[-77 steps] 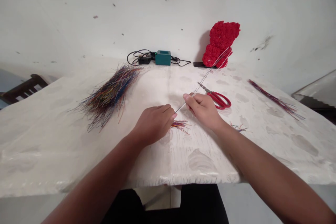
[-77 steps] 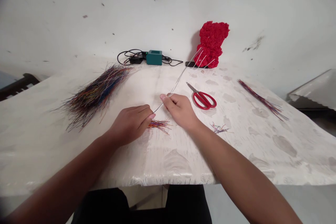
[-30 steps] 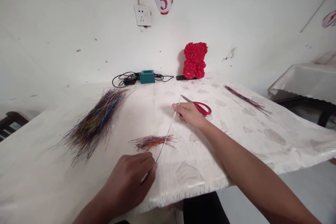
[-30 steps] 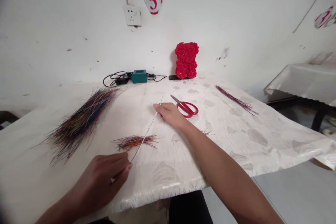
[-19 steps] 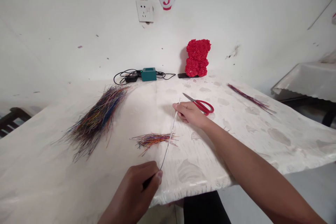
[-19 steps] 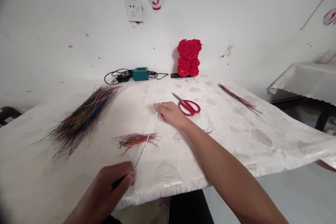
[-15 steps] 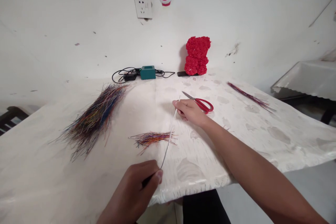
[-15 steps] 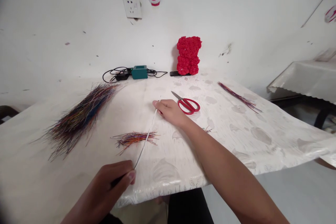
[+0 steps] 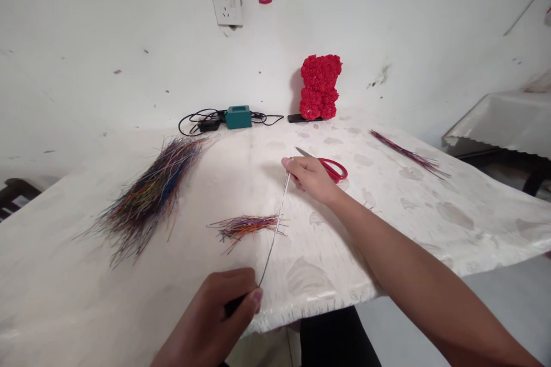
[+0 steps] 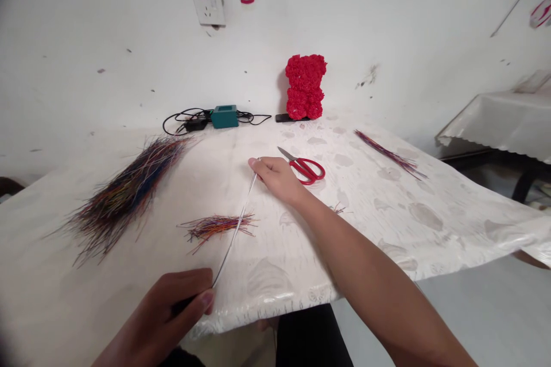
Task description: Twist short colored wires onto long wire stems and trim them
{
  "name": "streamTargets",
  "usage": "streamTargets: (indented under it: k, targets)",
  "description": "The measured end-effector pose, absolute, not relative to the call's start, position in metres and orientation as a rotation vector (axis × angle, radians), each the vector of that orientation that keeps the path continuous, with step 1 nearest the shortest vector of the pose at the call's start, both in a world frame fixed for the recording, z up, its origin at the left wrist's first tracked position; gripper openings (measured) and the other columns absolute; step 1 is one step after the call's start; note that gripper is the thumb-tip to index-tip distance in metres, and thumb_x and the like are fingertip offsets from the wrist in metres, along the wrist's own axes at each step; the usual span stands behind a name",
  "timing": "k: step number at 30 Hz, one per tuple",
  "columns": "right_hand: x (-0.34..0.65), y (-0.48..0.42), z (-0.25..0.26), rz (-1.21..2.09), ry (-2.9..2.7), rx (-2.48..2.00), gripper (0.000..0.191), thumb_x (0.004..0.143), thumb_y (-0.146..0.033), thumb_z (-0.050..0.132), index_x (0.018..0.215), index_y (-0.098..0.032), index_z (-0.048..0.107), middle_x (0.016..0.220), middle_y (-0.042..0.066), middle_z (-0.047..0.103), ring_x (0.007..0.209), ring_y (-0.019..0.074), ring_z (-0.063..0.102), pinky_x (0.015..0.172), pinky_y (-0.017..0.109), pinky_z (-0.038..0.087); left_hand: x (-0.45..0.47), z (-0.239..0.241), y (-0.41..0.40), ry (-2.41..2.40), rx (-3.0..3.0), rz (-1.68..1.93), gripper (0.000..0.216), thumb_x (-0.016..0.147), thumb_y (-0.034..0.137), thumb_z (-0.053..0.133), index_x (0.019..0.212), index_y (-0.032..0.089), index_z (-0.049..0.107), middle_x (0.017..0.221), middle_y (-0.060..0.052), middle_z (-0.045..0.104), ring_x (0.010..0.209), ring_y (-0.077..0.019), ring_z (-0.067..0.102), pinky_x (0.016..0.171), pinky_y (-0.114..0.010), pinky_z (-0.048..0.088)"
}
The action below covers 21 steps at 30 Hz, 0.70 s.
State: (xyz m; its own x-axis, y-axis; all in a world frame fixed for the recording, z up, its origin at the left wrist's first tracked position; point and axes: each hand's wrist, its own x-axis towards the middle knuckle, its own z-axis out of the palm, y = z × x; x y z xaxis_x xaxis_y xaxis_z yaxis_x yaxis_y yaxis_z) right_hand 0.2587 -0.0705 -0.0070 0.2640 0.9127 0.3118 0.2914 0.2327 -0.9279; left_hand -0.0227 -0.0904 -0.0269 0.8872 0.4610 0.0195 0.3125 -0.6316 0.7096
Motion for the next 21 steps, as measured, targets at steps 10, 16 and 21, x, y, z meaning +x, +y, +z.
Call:
streamTargets:
  k: [10, 16, 21]
  targets:
    - [0.2576, -0.0722, -0.0045, 0.557, -1.294, -1.345, 0.049, 0.096, -0.047, 0.047, 0.056, -0.02, 0.035, 0.051, -0.005, 0.032, 0.049, 0.009, 0.031, 0.052, 0.029, 0.023, -0.024, -0.0313, -0.0907, 0.528, 2.333, 0.305, 0.041, 0.1, 0.031, 0.034, 0.061, 0.017, 0.034, 0.059, 0.002, 0.039, 0.055, -0.0095, 0.039, 0.053, -0.026, 0.029]
    - [0.2569, -0.0731, -0.0021, 0.497, -1.303, -1.388, 0.05, 0.095, -0.045, 0.048, 0.054, -0.02, 0.033, 0.051, -0.005, 0.033, 0.05, 0.0087, 0.031, 0.053, 0.029, 0.023, -0.0244, -0.0322, -0.0907, 0.515, 2.352, 0.337, 0.039, 0.099, 0.027, 0.036, 0.062, 0.017, 0.035, 0.059, 0.002, 0.04, 0.055, -0.0089, 0.04, 0.053, -0.024, 0.03]
    - [0.259, -0.0714, -0.0023, 0.495, -1.294, -1.403, 0.05, 0.093, -0.042, 0.052, 0.053, -0.02, 0.032, 0.05, -0.005, 0.031, 0.049, 0.0084, 0.03, 0.053, 0.029, 0.022, -0.024, -0.0321, -0.0908, 0.503, 2.377, 0.368, 0.039, 0.099, 0.025, 0.037, 0.061, 0.017, 0.034, 0.058, 0.003, 0.04, 0.054, -0.0084, 0.04, 0.052, -0.024, 0.03]
